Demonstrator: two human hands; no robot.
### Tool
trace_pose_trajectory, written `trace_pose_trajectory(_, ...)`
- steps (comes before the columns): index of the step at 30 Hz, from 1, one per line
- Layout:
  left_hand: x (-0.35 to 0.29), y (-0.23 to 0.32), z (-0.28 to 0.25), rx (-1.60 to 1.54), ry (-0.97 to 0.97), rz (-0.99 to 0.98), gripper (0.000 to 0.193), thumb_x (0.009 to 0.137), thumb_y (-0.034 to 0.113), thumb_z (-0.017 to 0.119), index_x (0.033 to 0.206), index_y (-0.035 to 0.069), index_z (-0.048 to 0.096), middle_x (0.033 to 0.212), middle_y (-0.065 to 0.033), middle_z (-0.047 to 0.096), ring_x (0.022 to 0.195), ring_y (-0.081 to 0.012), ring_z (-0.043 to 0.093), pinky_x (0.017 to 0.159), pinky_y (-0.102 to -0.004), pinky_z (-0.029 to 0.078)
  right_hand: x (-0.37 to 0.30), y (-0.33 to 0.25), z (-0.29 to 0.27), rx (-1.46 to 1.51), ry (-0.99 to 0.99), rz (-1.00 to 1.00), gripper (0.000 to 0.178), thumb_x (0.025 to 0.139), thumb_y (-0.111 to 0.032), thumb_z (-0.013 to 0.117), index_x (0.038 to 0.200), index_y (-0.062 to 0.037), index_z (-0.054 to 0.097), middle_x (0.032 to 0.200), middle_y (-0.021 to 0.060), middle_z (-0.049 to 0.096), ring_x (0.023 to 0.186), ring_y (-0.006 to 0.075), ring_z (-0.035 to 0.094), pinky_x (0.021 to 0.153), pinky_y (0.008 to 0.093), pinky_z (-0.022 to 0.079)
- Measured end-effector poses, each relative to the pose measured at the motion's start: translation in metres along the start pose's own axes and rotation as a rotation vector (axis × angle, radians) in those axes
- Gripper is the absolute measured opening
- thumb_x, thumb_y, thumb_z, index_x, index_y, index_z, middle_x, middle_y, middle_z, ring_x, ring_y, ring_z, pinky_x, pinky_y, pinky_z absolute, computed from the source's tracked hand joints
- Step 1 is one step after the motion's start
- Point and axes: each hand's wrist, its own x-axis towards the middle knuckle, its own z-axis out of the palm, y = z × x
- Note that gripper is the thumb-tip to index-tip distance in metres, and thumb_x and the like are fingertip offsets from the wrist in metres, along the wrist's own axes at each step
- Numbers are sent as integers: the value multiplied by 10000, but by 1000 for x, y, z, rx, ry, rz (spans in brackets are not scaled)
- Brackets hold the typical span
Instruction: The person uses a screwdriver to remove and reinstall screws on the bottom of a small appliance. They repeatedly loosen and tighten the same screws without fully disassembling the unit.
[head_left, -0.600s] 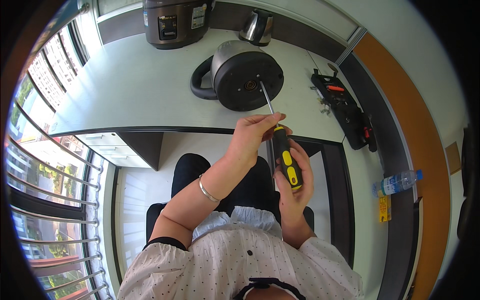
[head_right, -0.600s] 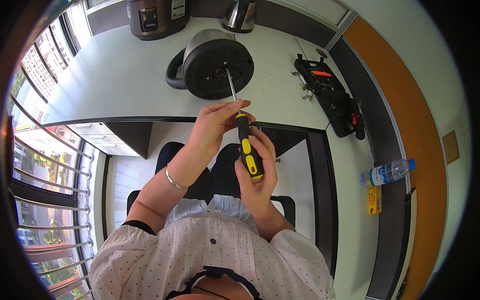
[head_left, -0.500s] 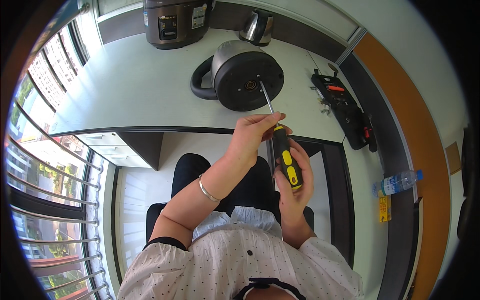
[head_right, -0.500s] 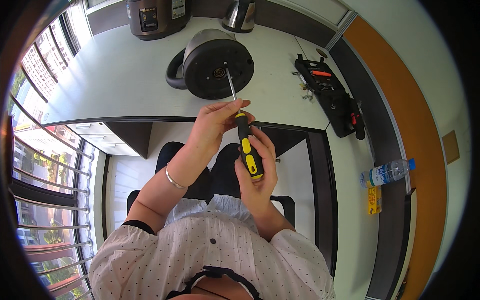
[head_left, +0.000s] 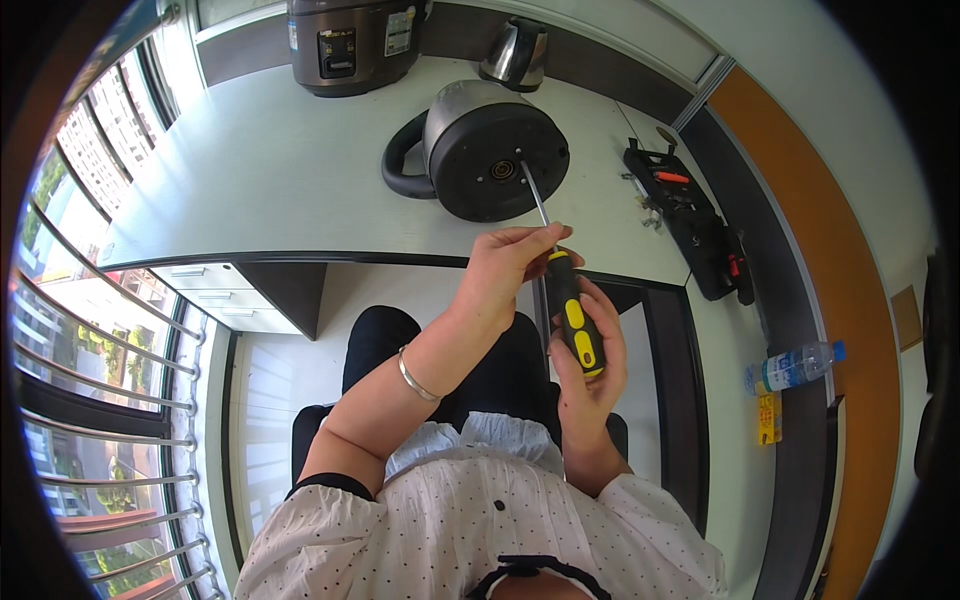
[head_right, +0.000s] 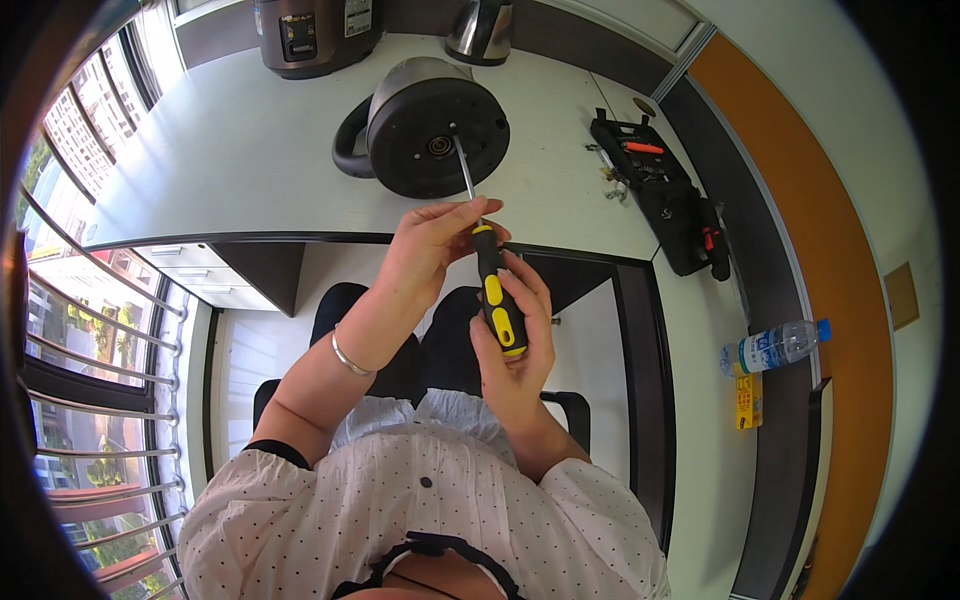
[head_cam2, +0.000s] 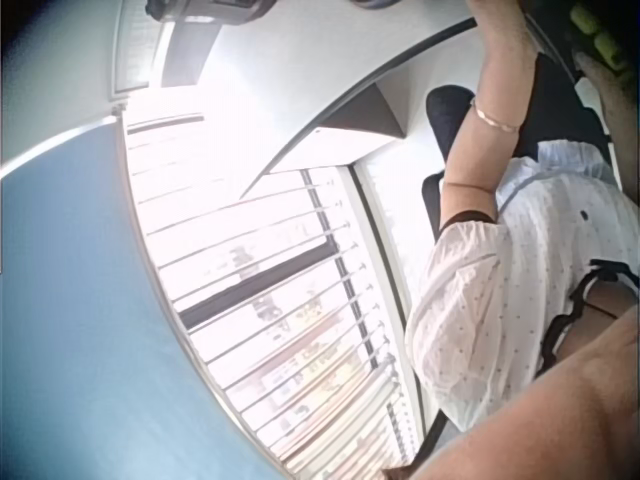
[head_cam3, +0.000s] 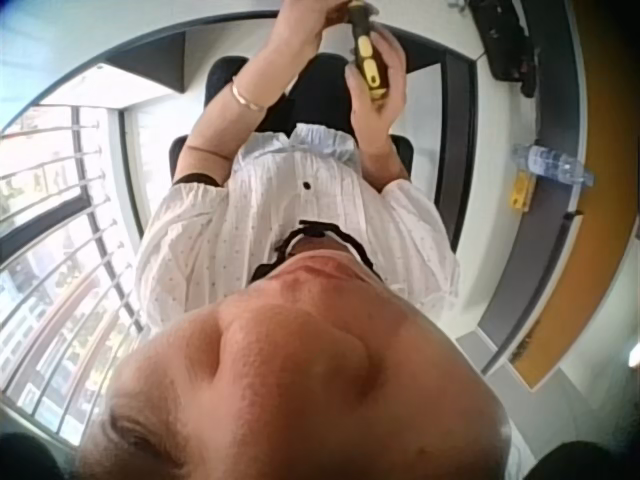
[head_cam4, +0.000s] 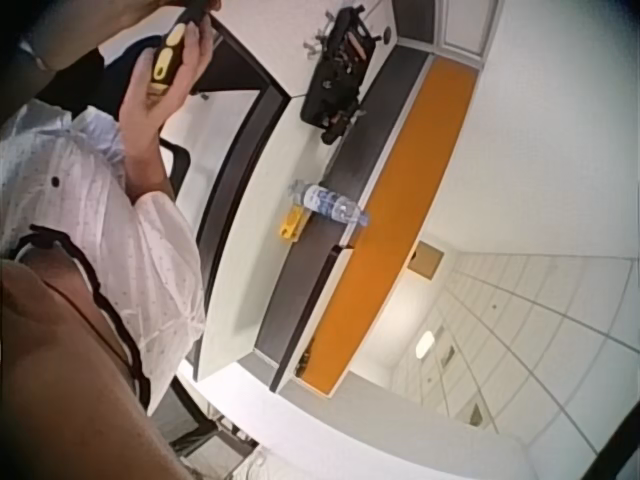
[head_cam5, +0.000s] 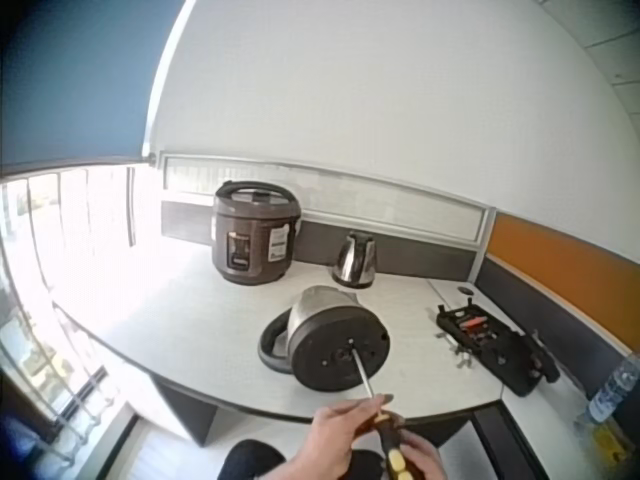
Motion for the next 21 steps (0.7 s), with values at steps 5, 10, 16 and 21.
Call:
trace_pose_trajectory(5,0,0,0,-4,-7,-1,336,897,267,614,1056,-27,651,864,-137,686,805,-172,646,860,-293,438,1,-1,0,5,-4,0,456,787,71,578,1230,6,494,1323,180,418,1019,181,562,883,277,467)
trace_pose_trajectory(10,0,0,-1,-2,-8,0,324,901,257,609,1049,-27,654,853,-133,686,797,-171,646,851,-291,441,0,-2,0,7,1,10,454,782,73,577,1224,6,499,1321,179,419,1018,187,563,881,280,466)
trace_pose_trajectory(16,-3,2,2,-8,-8,-9,325,903,256,605,1049,-30,653,844,-129,685,799,-166,644,854,-292,439,-1,-3,-1,0,-1,3,455,779,70,581,1223,7,500,1318,180,421,1018,190,564,884,284,467)
trace_pose_trajectory(21,0,0,0,0,-10,-10,329,904,259,605,1053,-31,651,851,-129,683,806,-168,643,860,-293,436,0,-2,-1,-14,-4,-1,455,780,66,584,1223,7,500,1316,180,422,1020,189,564,886,285,466)
